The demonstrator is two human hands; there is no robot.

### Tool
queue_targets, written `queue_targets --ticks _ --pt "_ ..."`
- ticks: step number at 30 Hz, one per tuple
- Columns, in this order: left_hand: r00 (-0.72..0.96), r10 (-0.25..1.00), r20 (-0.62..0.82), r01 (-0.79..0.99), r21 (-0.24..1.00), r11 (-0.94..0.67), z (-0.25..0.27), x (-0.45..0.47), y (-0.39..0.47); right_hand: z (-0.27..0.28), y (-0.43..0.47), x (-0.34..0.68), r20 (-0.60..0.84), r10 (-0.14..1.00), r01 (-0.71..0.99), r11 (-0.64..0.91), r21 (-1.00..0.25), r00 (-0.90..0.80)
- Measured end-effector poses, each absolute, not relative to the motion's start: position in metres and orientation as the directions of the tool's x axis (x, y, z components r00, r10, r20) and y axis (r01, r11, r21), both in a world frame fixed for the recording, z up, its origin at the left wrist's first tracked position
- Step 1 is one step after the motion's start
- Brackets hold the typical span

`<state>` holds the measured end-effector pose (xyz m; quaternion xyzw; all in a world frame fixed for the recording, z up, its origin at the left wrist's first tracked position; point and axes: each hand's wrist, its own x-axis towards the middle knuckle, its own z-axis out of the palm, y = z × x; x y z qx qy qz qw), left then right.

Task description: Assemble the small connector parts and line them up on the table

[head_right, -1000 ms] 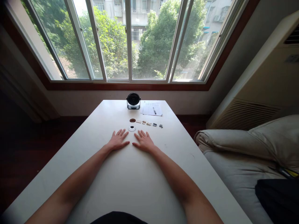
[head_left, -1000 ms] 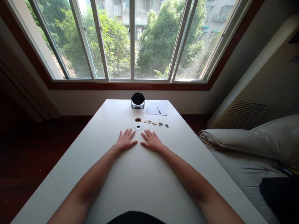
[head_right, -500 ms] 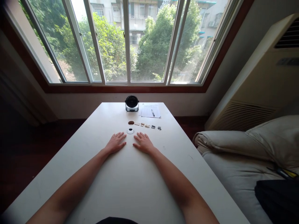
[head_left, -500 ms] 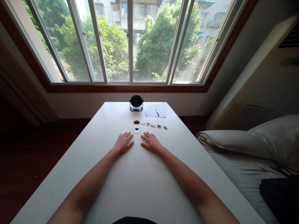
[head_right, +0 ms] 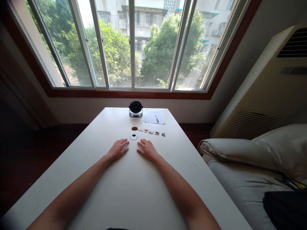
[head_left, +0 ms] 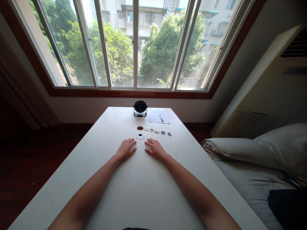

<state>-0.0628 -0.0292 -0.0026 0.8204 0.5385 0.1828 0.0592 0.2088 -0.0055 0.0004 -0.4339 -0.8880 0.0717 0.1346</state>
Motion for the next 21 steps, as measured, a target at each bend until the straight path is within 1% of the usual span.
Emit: queue_targets --ticks 17,21 --pt "0.369 0.889 0.27 0.836 0.322 -0.444 0.001 -0.063 -0.03 -0.009 0.002 0.214 0.269 0.764 0.715 0.644 -0.273 -0.586" --pt "0.371 0.888 0.271 0.832 0.329 -0.448 0.003 -0.063 -0.031 -0.006 0.001 0.213 0.263 0.767 0.715 0.641 -0.279 -0.585"
